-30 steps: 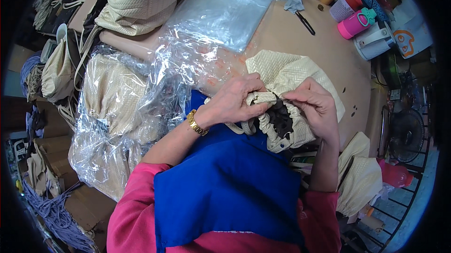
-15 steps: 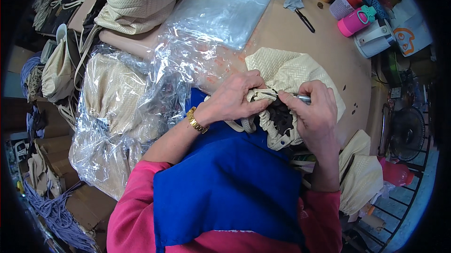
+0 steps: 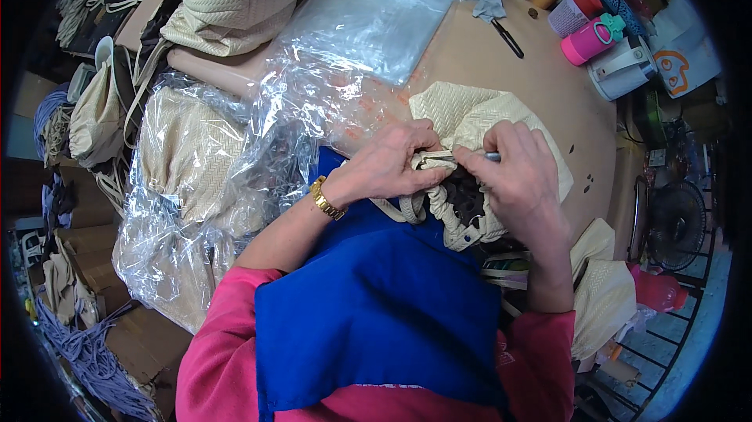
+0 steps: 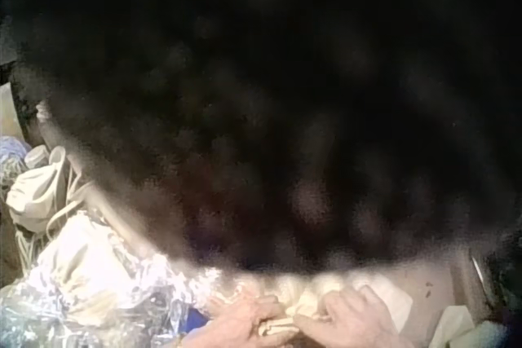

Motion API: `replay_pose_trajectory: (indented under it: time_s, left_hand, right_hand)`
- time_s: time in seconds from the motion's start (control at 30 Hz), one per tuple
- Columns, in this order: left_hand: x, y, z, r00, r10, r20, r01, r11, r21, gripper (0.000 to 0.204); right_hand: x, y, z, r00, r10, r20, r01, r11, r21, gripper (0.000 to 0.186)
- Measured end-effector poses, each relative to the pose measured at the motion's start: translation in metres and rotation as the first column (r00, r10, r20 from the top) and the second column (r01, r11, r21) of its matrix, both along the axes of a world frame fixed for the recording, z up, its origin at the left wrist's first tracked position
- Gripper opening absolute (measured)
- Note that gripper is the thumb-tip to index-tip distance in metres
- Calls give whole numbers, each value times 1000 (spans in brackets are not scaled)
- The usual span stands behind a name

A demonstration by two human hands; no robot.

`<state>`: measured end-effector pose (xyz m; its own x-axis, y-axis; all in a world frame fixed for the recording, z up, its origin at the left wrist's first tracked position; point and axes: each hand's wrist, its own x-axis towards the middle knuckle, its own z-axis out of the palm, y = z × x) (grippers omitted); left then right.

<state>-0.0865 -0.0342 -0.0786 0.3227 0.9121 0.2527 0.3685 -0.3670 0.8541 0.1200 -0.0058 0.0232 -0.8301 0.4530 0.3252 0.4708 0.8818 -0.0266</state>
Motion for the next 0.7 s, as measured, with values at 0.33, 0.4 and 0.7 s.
replay_pose_trajectory:
  time_s: [0.33,0.4,0.7]
  left_hand:
    - [2,-3,-3,999,30,43,-33,997,63,33]
    - [3,-4,-5,995,43,87,-51,995,88,33]
    - [2,-22,30,996,90,-12,-91,996,-20,57]
  right_hand:
    - [22,37,-29,971,-69,-229,-128,657,-743,26]
    - [28,39,-33,934,-103,-342,-236,540,-808,27]
    - [44,-23,-24,756,-548,-358,233,736,-635,13]
